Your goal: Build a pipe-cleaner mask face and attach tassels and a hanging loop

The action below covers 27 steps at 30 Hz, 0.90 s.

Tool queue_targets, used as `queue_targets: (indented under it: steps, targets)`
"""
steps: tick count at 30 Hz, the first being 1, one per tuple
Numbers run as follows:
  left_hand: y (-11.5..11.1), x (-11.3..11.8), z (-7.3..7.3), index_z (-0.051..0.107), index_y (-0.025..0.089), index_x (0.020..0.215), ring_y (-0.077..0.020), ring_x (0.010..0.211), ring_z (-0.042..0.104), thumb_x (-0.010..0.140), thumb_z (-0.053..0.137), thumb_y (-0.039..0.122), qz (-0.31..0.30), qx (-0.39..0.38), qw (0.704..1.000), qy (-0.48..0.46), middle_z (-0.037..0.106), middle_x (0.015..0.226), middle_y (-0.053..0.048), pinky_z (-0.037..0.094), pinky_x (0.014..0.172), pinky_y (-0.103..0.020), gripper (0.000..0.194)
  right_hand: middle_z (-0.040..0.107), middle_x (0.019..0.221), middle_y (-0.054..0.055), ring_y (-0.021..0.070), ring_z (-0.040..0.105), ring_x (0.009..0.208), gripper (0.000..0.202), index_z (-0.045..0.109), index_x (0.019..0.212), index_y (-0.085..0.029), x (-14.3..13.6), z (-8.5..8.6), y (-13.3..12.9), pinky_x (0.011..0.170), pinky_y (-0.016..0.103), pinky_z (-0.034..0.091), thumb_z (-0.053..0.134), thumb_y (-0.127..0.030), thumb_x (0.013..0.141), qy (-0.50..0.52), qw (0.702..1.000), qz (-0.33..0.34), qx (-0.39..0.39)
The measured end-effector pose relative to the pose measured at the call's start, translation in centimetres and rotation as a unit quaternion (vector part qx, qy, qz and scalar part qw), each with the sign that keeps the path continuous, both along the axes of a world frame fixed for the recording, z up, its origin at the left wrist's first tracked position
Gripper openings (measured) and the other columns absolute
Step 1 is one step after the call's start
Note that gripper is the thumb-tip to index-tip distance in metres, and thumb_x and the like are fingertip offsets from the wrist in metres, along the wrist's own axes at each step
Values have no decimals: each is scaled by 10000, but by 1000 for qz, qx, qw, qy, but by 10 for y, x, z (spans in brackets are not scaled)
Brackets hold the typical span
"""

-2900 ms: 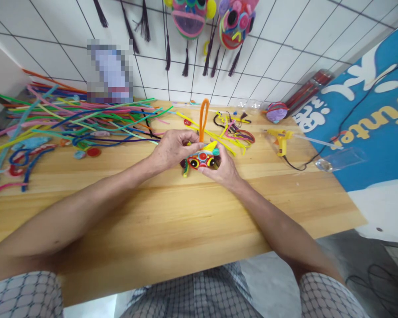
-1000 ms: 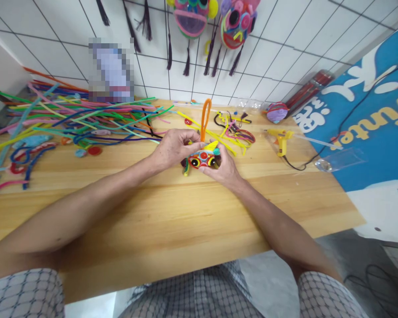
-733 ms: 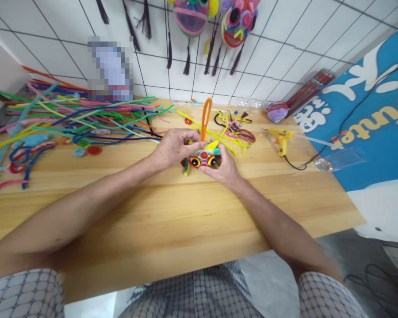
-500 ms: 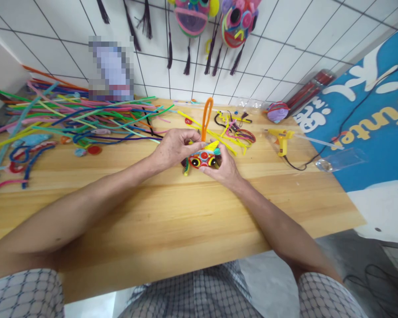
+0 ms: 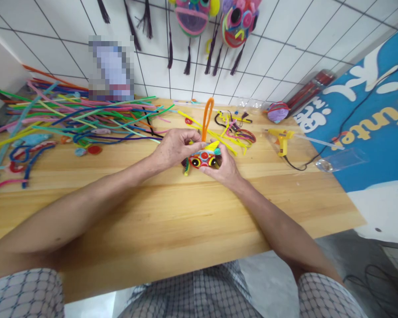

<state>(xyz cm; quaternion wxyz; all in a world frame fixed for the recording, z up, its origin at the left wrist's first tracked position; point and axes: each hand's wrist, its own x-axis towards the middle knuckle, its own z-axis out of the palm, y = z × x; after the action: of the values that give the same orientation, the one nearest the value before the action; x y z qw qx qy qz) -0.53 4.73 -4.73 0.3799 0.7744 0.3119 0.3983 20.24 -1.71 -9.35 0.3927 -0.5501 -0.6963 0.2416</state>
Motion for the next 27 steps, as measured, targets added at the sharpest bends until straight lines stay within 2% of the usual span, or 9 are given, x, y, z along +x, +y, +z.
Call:
queue_targets:
  steps: [27]
  targets:
    - [-1,0,1,717,139,766,-97,537,500,878,695,397,-5,-6,1000,5,631,641,0,340,487,-212,282,698,1307,121,321,702,1166,833,503,1405,-259,2,-3,1,1034,509,570,877,-500,700,3,1000,1,5]
